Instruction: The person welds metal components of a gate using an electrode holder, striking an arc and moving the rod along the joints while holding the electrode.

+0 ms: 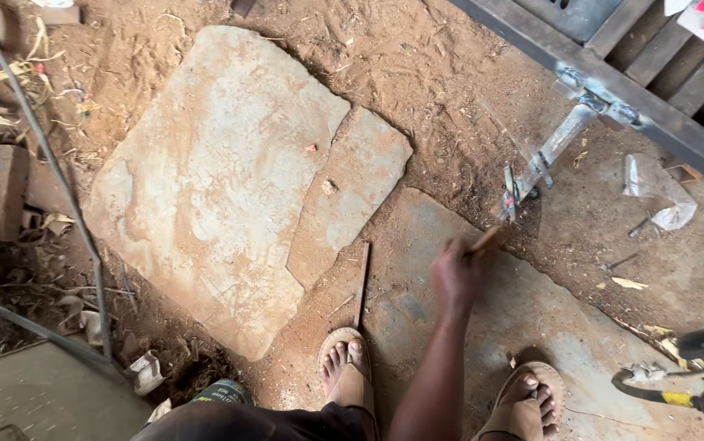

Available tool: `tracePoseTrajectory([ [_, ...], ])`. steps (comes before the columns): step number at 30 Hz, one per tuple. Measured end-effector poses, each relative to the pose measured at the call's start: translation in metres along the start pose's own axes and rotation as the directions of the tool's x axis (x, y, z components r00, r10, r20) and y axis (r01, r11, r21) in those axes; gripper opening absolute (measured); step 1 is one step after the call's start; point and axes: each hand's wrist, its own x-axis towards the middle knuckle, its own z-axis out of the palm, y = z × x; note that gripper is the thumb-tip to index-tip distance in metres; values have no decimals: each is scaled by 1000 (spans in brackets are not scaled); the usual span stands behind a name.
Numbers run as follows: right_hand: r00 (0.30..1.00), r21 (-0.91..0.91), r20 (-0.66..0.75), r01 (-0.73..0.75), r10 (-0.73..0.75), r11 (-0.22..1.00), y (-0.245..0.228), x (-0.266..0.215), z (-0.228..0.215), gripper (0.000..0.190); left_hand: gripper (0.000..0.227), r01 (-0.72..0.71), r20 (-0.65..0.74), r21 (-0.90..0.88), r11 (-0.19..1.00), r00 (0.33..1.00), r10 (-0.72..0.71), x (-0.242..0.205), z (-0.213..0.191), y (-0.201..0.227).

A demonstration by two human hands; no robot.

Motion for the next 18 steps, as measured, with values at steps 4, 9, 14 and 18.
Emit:
tracePoseTrajectory([
  [4, 1000, -35, -23, -21, 21, 999, -3, -12, -4, 38, 9, 214, -273, -208, 954, 924, -267, -28, -11, -24],
  [9, 996, -79, -63, -61, 56, 995, -9, -41, -19, 38, 25, 189, -526, 5, 982, 835, -158, -47, -54, -91],
  [14, 999, -116, -40, -15, 11, 993, -20, -26, -16, 39, 45, 641, -709, 352, 682, 658, -253, -54, -94, -119],
  [18, 1000, -113, -8, -17, 16, 994, -18, -20, -6, 40, 28, 690, -658, 299, 659, 649, -381, -49, -91, -131],
])
